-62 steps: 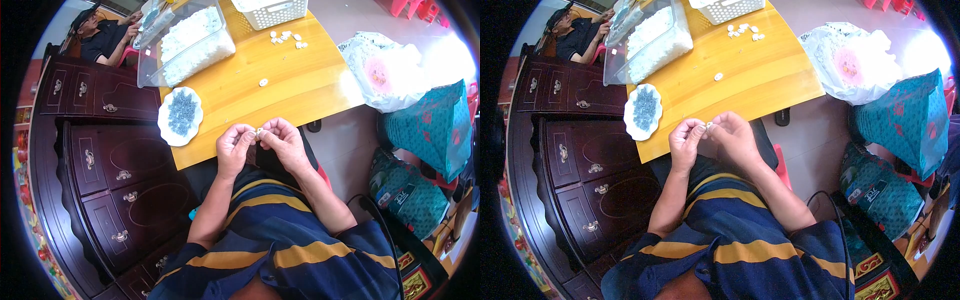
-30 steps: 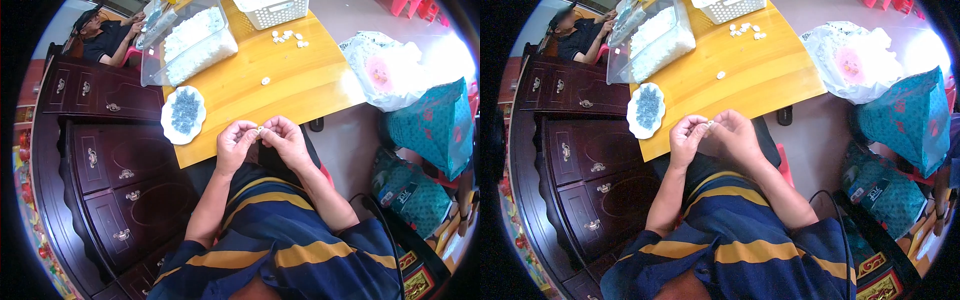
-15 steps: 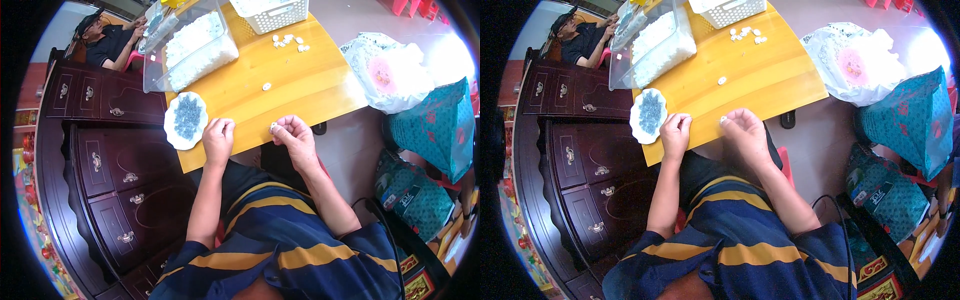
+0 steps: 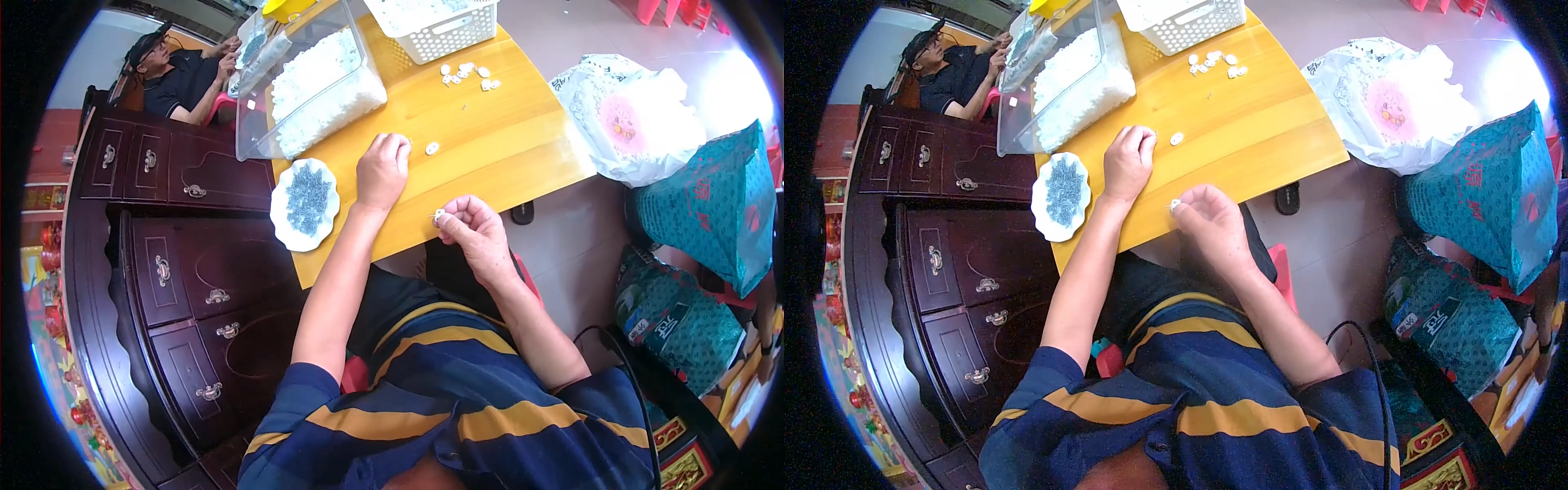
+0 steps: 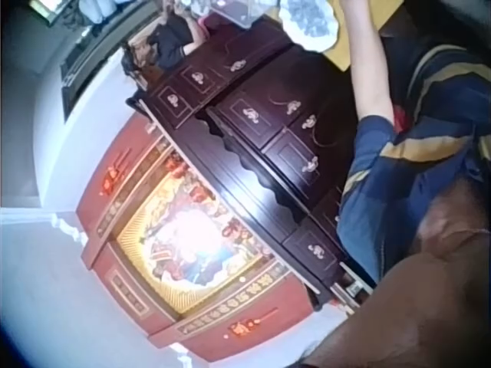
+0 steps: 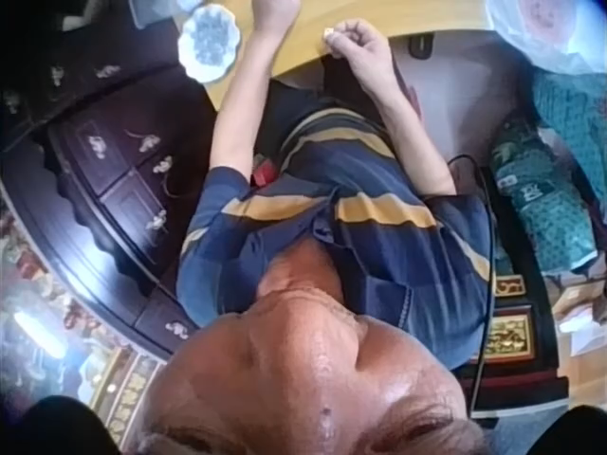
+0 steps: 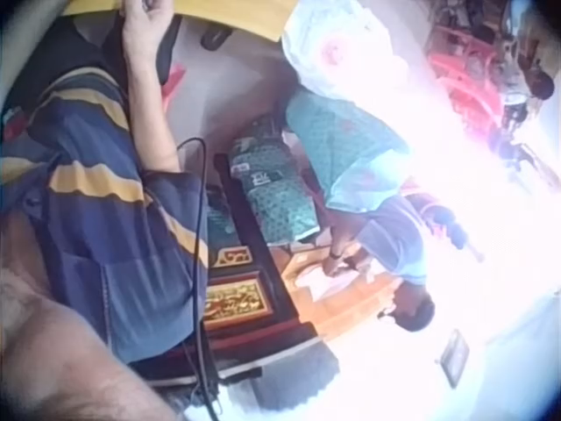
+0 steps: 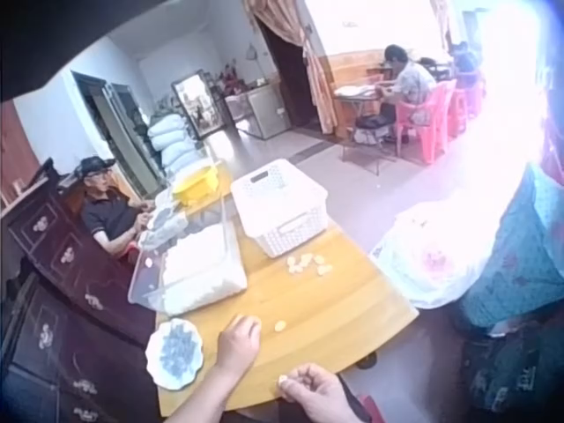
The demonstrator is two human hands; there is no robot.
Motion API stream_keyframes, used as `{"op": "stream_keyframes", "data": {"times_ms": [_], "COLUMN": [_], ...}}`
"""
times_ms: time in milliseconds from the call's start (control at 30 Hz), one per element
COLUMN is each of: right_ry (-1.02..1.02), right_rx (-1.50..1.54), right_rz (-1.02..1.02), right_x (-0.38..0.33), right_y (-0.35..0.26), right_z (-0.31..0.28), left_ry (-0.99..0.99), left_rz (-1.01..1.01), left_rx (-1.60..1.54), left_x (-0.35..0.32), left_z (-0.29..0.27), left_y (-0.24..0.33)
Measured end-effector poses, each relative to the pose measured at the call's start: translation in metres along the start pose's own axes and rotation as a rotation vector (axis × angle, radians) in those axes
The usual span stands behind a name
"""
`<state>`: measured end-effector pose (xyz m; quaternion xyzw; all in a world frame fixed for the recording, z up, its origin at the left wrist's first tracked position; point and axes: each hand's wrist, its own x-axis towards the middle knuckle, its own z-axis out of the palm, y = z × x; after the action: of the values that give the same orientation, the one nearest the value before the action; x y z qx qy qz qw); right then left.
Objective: Assemble small white plastic components by hand at a table.
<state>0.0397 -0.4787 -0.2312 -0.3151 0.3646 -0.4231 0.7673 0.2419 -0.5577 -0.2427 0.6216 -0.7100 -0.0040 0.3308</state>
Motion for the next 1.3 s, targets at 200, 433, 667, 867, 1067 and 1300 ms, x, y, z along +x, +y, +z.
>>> {"op": "stream_keyframes", "data": {"times_ms": [200, 433, 667, 867, 1067, 1300], "right_ry": [-0.003, 0.024, 0.037, 0.064, 0.050, 0.101], "right_rx": [-0.007, 0.019, 0.058, 0.036, 0.072, 0.066], "right_rz": [-0.012, -0.013, 0.004, -0.021, -0.042, -0.049], "right_x": [0.000, 0.001, 0.002, 0.003, 0.003, 0.004], "right_y": [0.000, -0.003, -0.002, -0.005, -0.005, -0.010], "right_z": [0.001, -0.003, -0.001, -0.004, -0.005, -0.011], "left_ry": [-0.098, -0.046, -0.208, -0.075, -0.022, -0.137], "left_rz": [0.036, -0.041, -0.228, -0.060, -0.029, -0.162], "left_rx": [0.032, -0.110, -0.082, -0.128, -0.090, -0.203], "left_x": [0.033, 0.005, -0.043, -0.024, 0.012, 0.010], "left_z": [0.004, -0.041, -0.045, -0.022, 0.000, -0.010], "left_y": [-0.011, -0.012, 0.023, 0.017, 0.004, 0.010]}}
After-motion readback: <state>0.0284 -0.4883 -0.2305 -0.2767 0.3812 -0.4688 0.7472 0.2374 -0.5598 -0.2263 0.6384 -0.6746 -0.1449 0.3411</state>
